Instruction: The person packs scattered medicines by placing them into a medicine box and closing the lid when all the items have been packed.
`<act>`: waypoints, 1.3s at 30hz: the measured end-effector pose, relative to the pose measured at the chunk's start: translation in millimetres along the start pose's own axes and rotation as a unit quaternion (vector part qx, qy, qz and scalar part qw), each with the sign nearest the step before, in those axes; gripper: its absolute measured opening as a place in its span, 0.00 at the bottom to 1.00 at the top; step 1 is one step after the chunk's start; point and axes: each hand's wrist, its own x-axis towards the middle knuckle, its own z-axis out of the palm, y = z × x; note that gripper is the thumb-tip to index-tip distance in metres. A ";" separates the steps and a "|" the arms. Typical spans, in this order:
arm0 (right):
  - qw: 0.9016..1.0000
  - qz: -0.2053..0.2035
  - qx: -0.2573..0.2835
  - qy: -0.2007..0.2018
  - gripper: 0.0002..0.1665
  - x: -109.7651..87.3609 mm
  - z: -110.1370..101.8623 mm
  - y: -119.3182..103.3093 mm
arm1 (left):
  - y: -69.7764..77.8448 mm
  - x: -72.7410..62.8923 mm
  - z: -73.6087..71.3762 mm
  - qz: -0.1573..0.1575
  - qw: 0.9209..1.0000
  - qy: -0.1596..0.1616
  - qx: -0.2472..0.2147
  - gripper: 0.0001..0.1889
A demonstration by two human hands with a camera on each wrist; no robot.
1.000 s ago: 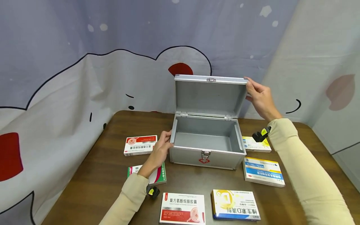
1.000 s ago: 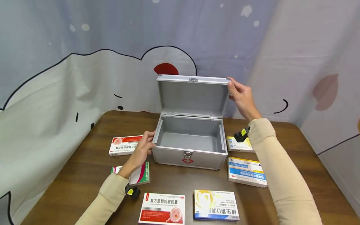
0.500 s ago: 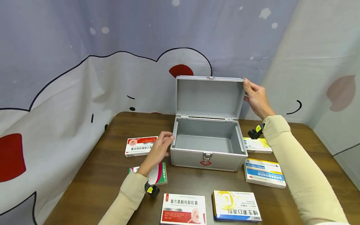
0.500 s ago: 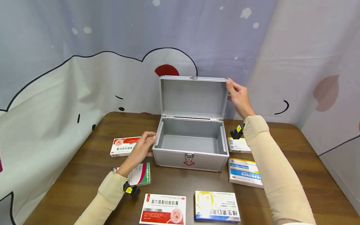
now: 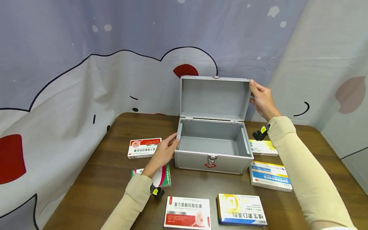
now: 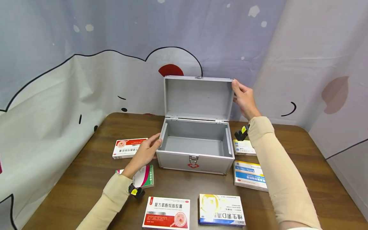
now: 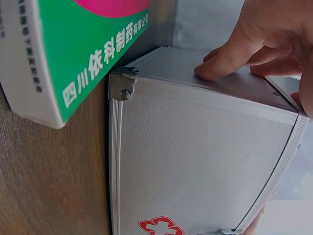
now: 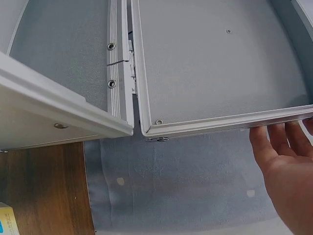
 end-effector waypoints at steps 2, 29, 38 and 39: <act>1.000 0.002 -0.002 0.003 0.37 1.1 -0.1 1.0 | -0.2 0.1 0.2 0.000 1.000 0.002 -0.001 0.24; 0.998 0.035 -0.055 -0.014 0.42 -21.5 -30.6 13.8 | -0.5 -2.5 6.2 -0.002 1.000 0.008 0.004 0.24; 0.947 0.059 -0.313 -0.040 0.40 -48.0 -63.7 37.6 | -0.6 -2.6 3.8 0.052 0.997 0.036 0.053 0.23; 0.939 0.067 -0.335 -0.045 0.40 -52.4 -66.1 40.2 | -0.4 -3.3 3.4 0.048 0.997 0.034 0.051 0.23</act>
